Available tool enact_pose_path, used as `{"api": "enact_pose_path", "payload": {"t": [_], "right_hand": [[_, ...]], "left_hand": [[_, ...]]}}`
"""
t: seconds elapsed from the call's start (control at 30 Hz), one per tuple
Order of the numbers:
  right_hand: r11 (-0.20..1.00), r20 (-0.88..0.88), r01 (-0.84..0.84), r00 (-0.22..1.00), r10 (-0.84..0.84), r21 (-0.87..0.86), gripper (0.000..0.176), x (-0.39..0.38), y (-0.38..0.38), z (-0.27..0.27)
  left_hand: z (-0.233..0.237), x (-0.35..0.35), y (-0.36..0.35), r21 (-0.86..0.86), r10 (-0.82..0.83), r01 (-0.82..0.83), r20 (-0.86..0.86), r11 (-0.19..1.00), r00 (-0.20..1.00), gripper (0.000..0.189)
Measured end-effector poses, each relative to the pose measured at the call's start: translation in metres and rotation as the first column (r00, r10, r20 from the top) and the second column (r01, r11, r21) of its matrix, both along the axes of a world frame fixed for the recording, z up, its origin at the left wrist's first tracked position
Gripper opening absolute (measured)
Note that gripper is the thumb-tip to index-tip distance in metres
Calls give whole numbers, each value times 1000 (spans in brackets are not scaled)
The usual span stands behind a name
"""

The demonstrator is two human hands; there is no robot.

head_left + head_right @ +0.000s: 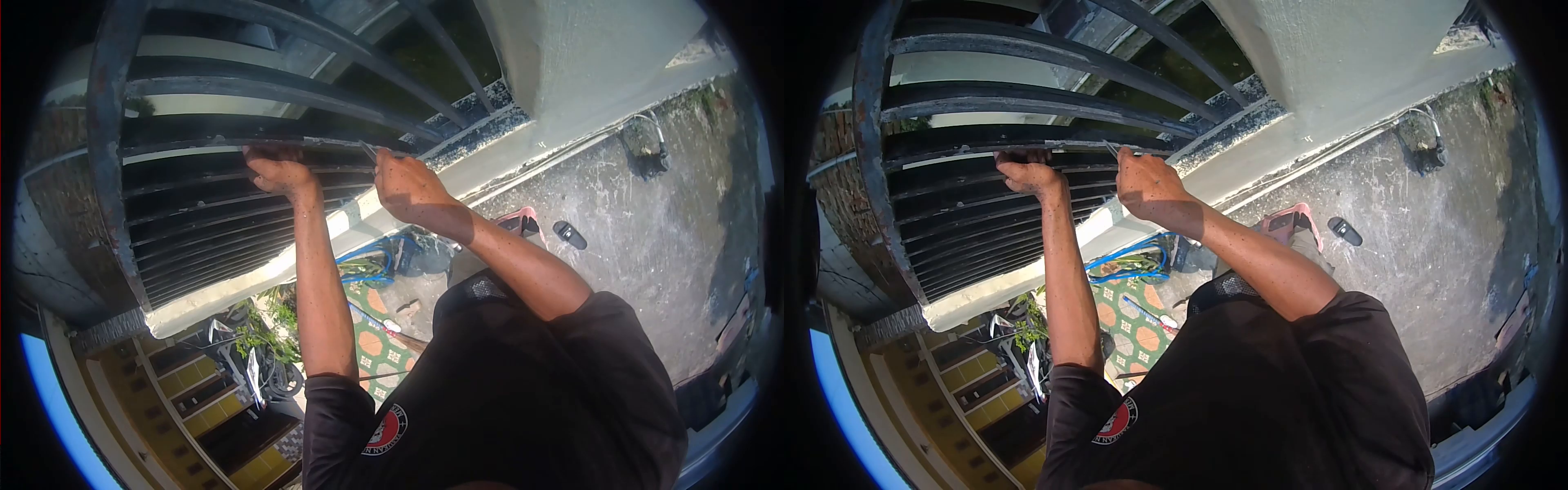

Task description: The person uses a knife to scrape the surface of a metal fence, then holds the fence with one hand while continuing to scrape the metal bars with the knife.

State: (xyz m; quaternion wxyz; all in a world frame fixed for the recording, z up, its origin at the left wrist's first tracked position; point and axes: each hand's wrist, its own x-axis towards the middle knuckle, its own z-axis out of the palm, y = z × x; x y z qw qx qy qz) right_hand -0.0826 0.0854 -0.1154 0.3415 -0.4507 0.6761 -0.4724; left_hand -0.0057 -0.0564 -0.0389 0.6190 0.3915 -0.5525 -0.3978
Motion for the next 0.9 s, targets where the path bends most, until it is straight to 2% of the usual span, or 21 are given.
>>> {"api": "enact_pose_path", "payload": {"t": [0.07,0.17,0.23,0.3,0.37,0.43,0.47,0.57,0.6,0.73,0.8,0.9], "right_hand": [[1000,-12,6,1000,-6,16,23,-2,-1,0],[1000,19,-27,999,27,2,23,-2,6,16],[1000,6,-16,1000,16,-23,22,0,5,7],[999,-57,33,998,-31,27,21,-2,-1,6],[1000,-22,11,1000,-11,7,21,-5,5,17],[996,45,5,999,-1,-88,22,-1,12,22],[1000,-1,10,1000,-10,6,22,-3,6,20],[998,-27,15,999,-17,-67,21,-2,5,19],[999,-5,-25,1000,25,-25,22,-3,10,29],[1000,-12,3,1000,-4,-25,23,-1,6,18],[992,-63,10,998,-18,-126,24,1,5,19],[993,-58,12,998,-19,-116,24,5,4,20]], "left_hand": [[3,-1,3,15,43,-43,-12,999,999,41],[-4,6,-10,19,-33,33,14,999,999,40],[1,0,-1,2,-3,3,6,1000,1000,43],[0,1,0,10,15,-15,8,1000,1000,44],[-8,4,-11,-51,-15,14,-15,999,1000,45],[-5,4,-6,-32,-16,16,8,999,1000,46],[-3,3,-3,-17,-5,6,19,1000,1000,46],[-6,3,-8,-30,-12,12,5,999,1000,46],[-4,1,-7,-44,-24,23,-9,999,1000,45],[-1,1,1,1,-1,1,1,1000,1000,44],[-1,1,-3,-7,-23,23,12,1000,1000,46],[-3,1,-5,-23,-12,11,-6,1000,1000,47]]}}
